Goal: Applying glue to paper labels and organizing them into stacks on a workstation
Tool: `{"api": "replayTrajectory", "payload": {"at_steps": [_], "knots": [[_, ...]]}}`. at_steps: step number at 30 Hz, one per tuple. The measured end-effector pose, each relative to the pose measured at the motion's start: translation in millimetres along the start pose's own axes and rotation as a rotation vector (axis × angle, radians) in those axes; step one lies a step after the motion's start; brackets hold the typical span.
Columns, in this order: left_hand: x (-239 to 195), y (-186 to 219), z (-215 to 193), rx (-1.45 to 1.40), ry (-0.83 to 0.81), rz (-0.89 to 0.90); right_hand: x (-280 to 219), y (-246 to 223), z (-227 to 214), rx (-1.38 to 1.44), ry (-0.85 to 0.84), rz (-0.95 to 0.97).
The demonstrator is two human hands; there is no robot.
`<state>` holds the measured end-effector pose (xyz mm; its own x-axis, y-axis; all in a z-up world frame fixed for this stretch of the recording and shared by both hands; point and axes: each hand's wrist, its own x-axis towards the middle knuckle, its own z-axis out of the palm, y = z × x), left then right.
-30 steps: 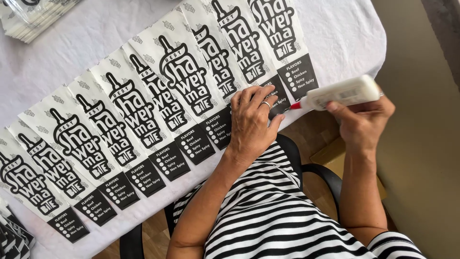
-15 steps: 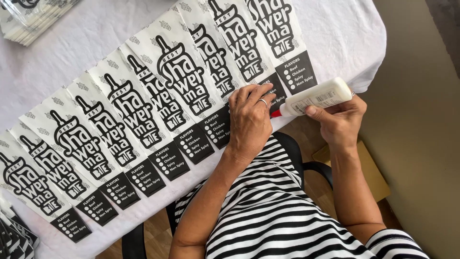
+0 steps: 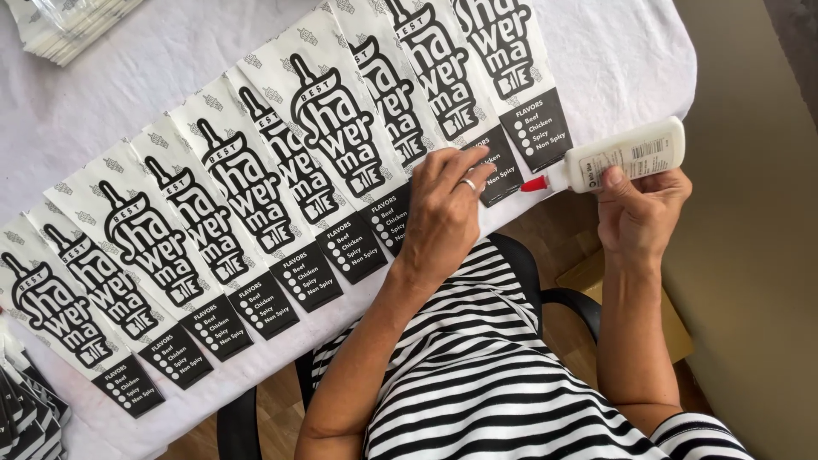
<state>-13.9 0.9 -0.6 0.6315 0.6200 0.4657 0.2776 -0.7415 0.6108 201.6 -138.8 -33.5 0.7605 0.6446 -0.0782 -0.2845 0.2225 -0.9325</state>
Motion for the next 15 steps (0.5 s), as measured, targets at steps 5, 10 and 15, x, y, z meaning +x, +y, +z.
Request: {"api": "replayTrajectory", "payload": {"at_steps": [5, 10, 15], "knots": [[-16, -3, -37, 0.205, -0.098, -0.068, -4, 5, 0, 0.020, -0.011, 0.015], [-28, -3, -45, 0.159, -0.162, -0.105, -17, 5, 32, -0.077, -0.167, -0.041], [-35, -5, -42, 0.163, -0.194, -0.128, -22, 17, 37, -0.315, -0.203, -0.077]]}}
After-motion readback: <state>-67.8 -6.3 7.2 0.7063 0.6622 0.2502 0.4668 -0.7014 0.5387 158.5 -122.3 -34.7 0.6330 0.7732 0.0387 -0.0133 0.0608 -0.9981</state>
